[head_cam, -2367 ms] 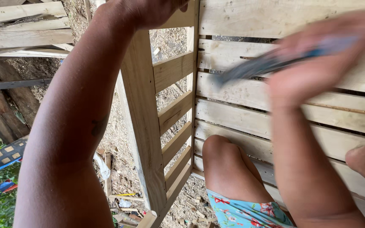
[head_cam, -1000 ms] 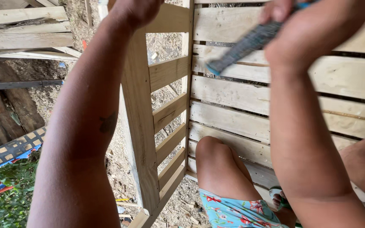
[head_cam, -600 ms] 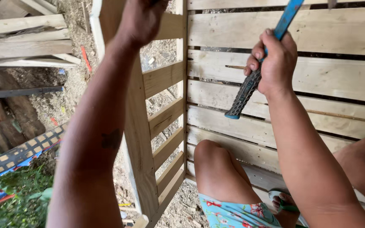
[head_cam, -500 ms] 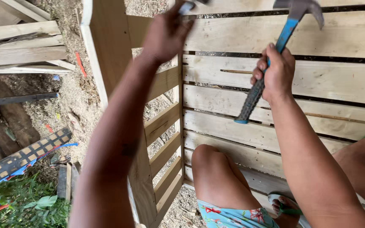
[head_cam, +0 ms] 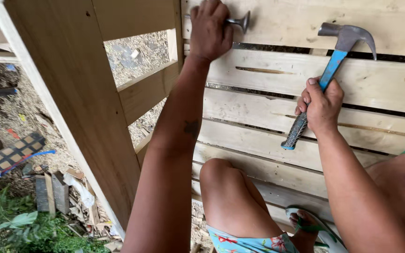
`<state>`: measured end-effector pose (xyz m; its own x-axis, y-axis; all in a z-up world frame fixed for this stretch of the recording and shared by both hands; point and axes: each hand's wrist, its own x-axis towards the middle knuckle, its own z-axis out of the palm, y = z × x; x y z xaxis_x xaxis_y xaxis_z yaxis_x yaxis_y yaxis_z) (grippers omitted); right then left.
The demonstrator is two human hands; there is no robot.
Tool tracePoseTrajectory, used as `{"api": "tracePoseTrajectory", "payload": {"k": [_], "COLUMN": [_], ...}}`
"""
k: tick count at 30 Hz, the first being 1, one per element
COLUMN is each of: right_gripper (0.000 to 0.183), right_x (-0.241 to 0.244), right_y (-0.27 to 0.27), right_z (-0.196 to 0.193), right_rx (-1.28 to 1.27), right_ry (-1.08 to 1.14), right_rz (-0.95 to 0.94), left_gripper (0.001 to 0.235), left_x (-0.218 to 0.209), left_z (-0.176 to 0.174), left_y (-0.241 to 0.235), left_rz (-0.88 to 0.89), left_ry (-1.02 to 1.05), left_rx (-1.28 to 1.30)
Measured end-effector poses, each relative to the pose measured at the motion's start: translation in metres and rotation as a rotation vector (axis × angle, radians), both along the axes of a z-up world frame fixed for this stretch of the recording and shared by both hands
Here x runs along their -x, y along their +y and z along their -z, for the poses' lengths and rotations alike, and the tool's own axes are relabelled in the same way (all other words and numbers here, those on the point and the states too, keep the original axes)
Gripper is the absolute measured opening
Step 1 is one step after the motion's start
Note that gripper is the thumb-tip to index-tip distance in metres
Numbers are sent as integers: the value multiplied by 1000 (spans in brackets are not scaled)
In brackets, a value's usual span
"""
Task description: The person uses a hammer to drive nails into a wooden pallet structure. They repeatedly position a nail with one hand and strike it with a hammer in the other hand, working on different sections of the pallet frame.
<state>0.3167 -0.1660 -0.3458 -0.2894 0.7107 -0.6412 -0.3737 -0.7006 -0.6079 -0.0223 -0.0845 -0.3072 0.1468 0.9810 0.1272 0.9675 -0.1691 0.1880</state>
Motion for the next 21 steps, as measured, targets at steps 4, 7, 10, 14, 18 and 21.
{"api": "tracePoseTrajectory", "payload": {"k": [4,7,10,14,18,21], "right_gripper": [14,13,14,14,13,13], "right_x": [4,2,-3,-5,4,-3], "right_y": [12,3,0,5,6,6], "right_z": [0,1,5,1,-2,0], "right_rx": [62,34,28,31,38,52], "right_ry": [-9,-1,32,20,25,16], "right_rz": [-14,-21,-28,-30,-35,-31], "left_gripper": [24,23,16,22,19,16], "left_x": [21,24,21,13,15,12], "left_z": [14,24,28,25,18,24], "left_y": [6,-5,-12,-5,-4,2], "left_rz": [-17,-13,-132,-33,-67,-75], "left_ry": [35,99,61,124,181,152], "left_rx": [-58,-159,-7,-152,-152,-128]}}
